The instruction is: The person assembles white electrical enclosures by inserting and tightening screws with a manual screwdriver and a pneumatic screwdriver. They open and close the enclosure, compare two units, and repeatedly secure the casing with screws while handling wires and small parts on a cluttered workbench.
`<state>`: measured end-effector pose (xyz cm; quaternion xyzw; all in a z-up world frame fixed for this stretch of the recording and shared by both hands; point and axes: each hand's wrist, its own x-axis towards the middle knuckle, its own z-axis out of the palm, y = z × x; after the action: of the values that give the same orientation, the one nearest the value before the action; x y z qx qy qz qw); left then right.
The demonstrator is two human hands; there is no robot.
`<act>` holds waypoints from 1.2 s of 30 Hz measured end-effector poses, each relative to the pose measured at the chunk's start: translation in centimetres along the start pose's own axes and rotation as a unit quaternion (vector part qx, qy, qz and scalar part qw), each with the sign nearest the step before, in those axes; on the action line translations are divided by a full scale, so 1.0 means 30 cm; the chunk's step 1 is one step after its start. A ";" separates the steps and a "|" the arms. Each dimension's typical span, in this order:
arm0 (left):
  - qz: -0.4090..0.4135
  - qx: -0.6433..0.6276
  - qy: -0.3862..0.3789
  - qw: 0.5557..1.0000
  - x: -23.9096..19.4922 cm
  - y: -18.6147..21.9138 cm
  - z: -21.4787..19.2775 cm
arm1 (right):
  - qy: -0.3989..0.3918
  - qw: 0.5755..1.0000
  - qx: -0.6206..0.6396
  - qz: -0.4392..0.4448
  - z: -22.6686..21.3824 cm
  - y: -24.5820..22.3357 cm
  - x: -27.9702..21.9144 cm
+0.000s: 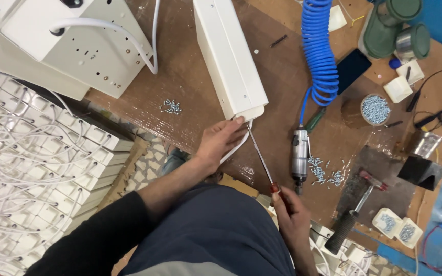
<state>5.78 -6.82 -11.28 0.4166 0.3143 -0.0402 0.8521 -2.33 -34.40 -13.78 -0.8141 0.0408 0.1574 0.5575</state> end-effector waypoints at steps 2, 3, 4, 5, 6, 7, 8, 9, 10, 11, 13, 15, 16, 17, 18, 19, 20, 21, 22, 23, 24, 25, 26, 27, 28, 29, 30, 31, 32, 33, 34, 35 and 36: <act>-0.042 -0.002 -0.028 0.999 -0.002 0.022 -0.019 | -0.009 1.000 0.008 0.011 0.018 0.019 0.010; -0.044 -0.001 -0.030 0.999 0.002 0.014 -0.024 | -0.006 1.000 0.008 0.012 0.023 0.015 0.008; -0.051 -0.020 -0.034 0.998 0.007 0.010 -0.032 | -0.003 1.000 0.004 0.007 0.032 0.009 0.012; -0.058 -0.038 -0.039 0.997 0.012 0.008 -0.041 | -0.001 1.000 0.001 0.001 0.042 0.001 0.014; -0.057 -0.037 -0.039 0.997 0.014 0.006 -0.039 | -0.001 1.000 0.002 0.001 0.044 0.015 0.018; -0.056 -0.036 -0.033 0.997 0.016 0.005 -0.039 | 0.002 1.000 -0.007 -0.001 0.047 0.027 0.021; -0.054 -0.034 -0.026 0.998 0.016 0.004 -0.040 | 0.003 1.000 -0.016 -0.003 0.052 0.040 0.024; -0.053 -0.034 -0.025 0.998 0.016 0.008 -0.040 | 0.002 1.000 -0.014 -0.004 0.059 0.041 0.024; -0.054 -0.038 -0.030 0.997 0.017 0.008 -0.037 | 0.002 1.000 -0.018 -0.005 0.060 0.043 0.024; -0.055 -0.042 -0.034 0.997 0.018 0.007 -0.033 | 0.001 1.000 -0.022 -0.006 0.062 0.046 0.024; -0.053 -0.040 -0.040 0.997 0.014 0.009 -0.032 | 0.002 1.000 -0.015 -0.008 0.080 0.033 0.023; -0.052 -0.038 -0.045 0.997 0.012 0.012 -0.032 | 0.004 1.000 -0.008 -0.011 0.103 0.013 0.025; -0.049 -0.038 -0.047 0.997 0.012 0.013 -0.031 | 0.012 1.000 -0.015 -0.014 0.117 -0.001 0.028; -0.047 -0.037 -0.050 0.997 0.012 0.015 -0.031 | 0.019 0.999 -0.021 -0.017 0.131 -0.016 0.031; -0.048 -0.038 -0.050 0.997 0.010 0.014 -0.030 | 0.019 0.999 -0.022 -0.017 0.133 -0.027 0.031; -0.048 -0.034 -0.050 0.997 0.009 0.014 -0.029 | 0.024 0.998 -0.036 -0.039 0.134 -0.039 0.031; -0.048 -0.030 -0.051 0.997 0.008 0.017 -0.030 | 0.028 0.996 -0.050 -0.062 0.140 -0.051 0.033; -0.048 -0.030 -0.050 0.997 0.009 0.017 -0.033 | 0.027 0.997 -0.049 -0.062 0.140 -0.043 0.041; -0.050 -0.034 -0.050 0.997 0.008 0.015 -0.036 | 0.002 0.999 -0.006 -0.032 0.138 -0.034 0.046; -0.052 -0.039 -0.051 0.997 0.007 0.013 -0.039 | -0.023 0.999 0.036 -0.002 0.137 -0.025 0.052; -0.052 -0.039 -0.051 0.997 0.016 0.001 -0.053 | -0.023 0.999 0.036 -0.002 0.129 -0.041 0.054; -0.052 -0.044 -0.068 0.995 0.024 -0.012 -0.067 | -0.070 0.989 0.109 0.068 0.121 -0.059 0.057; -0.051 -0.050 -0.085 0.994 0.034 -0.021 -0.081 | -0.117 0.967 0.180 0.136 0.114 -0.077 0.062; -0.050 -0.049 -0.086 0.994 0.040 -0.036 -0.096 | -0.117 0.967 0.181 0.135 0.111 -0.067 0.071; -0.043 -0.042 -0.117 0.991 0.044 -0.054 -0.112 | -0.163 0.940 0.244 0.171 0.108 -0.057 0.077; -0.035 -0.035 -0.148 0.988 0.049 -0.072 -0.128 | -0.209 0.906 0.306 0.207 0.105 -0.046 0.083; -0.035 -0.036 -0.149 0.988 0.037 -0.061 -0.119 | -0.208 0.906 0.305 0.207 0.105 -0.038 0.089; -0.059 -0.023 -0.159 0.985 0.026 -0.051 -0.111 | -0.235 0.882 0.340 0.226 0.105 -0.029 0.094; -0.083 -0.010 -0.169 0.982 0.013 -0.041 -0.103 | -0.262 0.856 0.373 0.245 0.105 -0.020 0.100; -0.083 -0.011 -0.169 0.982 0.018 -0.048 -0.099 | -0.262 0.856 0.373 0.245 0.104 -0.020 0.101; -0.090 0.012 -0.152 0.984 0.023 -0.053 -0.096 | -0.263 0.855 0.370 0.249 0.103 -0.022 0.102; -0.098 0.035 -0.134 0.985 0.029 -0.058 -0.093 | -0.265 0.855 0.368 0.253 0.102 -0.023 0.105; -0.098 0.035 -0.134 0.986 0.039 -0.075 -0.100 | -0.265 0.855 0.368 0.253 0.104 -0.036 0.102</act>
<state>4.47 -5.84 -14.84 0.4042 0.2348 -0.1897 0.8634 0.17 -30.78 -14.75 -0.4388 0.1512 0.4763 0.7468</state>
